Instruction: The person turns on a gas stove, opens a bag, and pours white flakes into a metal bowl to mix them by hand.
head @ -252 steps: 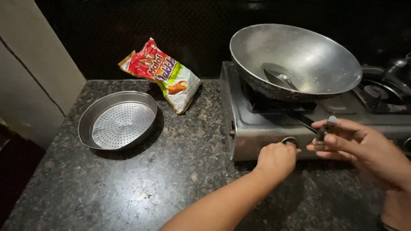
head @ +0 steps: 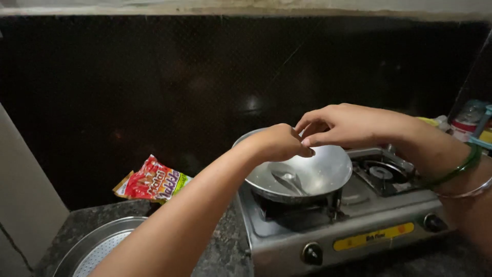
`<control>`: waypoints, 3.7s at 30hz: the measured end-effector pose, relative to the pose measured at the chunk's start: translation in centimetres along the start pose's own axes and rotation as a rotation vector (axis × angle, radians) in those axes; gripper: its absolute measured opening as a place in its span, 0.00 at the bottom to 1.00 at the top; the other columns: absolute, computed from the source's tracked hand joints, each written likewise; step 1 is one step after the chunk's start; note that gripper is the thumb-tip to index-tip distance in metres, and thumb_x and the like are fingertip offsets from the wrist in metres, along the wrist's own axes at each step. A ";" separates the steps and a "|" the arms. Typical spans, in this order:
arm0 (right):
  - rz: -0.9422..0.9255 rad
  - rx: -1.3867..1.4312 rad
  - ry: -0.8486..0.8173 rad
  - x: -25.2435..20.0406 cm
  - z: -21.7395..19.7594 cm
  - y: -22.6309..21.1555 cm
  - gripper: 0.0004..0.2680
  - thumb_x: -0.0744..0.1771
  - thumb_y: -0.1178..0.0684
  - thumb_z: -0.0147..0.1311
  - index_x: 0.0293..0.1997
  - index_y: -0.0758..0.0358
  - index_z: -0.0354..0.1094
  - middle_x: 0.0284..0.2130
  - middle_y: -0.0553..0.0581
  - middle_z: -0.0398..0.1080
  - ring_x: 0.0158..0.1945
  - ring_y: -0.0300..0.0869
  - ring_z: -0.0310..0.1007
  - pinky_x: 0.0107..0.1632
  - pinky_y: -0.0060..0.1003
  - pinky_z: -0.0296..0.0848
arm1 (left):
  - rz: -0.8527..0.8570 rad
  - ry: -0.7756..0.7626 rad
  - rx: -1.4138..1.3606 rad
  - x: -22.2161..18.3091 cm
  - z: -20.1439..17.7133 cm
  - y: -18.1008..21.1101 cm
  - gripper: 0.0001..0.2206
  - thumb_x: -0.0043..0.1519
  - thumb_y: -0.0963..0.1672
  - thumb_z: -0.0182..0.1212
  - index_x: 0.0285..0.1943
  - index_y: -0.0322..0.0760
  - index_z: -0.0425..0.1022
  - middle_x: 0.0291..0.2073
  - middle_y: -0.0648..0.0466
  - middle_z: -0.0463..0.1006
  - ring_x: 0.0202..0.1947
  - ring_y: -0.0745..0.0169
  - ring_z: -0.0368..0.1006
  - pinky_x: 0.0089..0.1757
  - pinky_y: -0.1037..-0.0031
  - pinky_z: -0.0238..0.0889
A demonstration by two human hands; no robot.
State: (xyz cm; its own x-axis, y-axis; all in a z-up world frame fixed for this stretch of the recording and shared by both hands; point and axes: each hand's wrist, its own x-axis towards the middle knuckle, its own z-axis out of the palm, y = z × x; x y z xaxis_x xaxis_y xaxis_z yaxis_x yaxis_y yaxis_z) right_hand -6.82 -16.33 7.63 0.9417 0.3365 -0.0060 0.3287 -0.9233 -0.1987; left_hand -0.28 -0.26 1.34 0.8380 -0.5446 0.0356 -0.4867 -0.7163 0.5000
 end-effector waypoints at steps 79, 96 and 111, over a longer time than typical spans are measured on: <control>-0.292 0.015 0.151 -6.1 27.2 4.9 0.14 0.57 0.64 0.56 0.45 0.65 0.62 0.39 0.64 0.73 0.47 0.61 0.73 0.45 0.52 0.73 | -0.259 0.329 -0.610 -8.6 27.5 -5.7 0.08 0.53 0.44 0.65 0.37 0.35 0.84 0.33 0.40 0.83 0.38 0.43 0.81 0.43 0.58 0.73; -0.310 0.031 0.067 -5.4 27.2 5.3 0.11 0.58 0.65 0.57 0.40 0.64 0.64 0.37 0.61 0.71 0.47 0.58 0.72 0.48 0.51 0.71 | -0.393 0.214 -0.658 -8.8 26.5 -5.1 0.06 0.53 0.43 0.64 0.32 0.36 0.84 0.25 0.45 0.83 0.32 0.52 0.83 0.40 0.63 0.74; -0.301 0.020 0.067 -5.3 27.3 5.2 0.12 0.56 0.65 0.57 0.39 0.65 0.65 0.37 0.62 0.71 0.48 0.59 0.71 0.47 0.52 0.70 | -0.328 0.253 -0.625 -8.3 27.6 -5.8 0.07 0.53 0.44 0.64 0.32 0.35 0.83 0.26 0.44 0.83 0.34 0.48 0.82 0.42 0.62 0.74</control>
State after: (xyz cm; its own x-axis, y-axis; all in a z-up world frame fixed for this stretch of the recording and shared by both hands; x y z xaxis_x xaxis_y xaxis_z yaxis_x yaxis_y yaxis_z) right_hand -12.07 -17.85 -20.15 0.8052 0.5807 0.1203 0.5926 -0.7801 -0.2007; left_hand -11.23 -3.61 -25.74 0.9837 -0.1753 -0.0397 -0.0348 -0.4022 0.9149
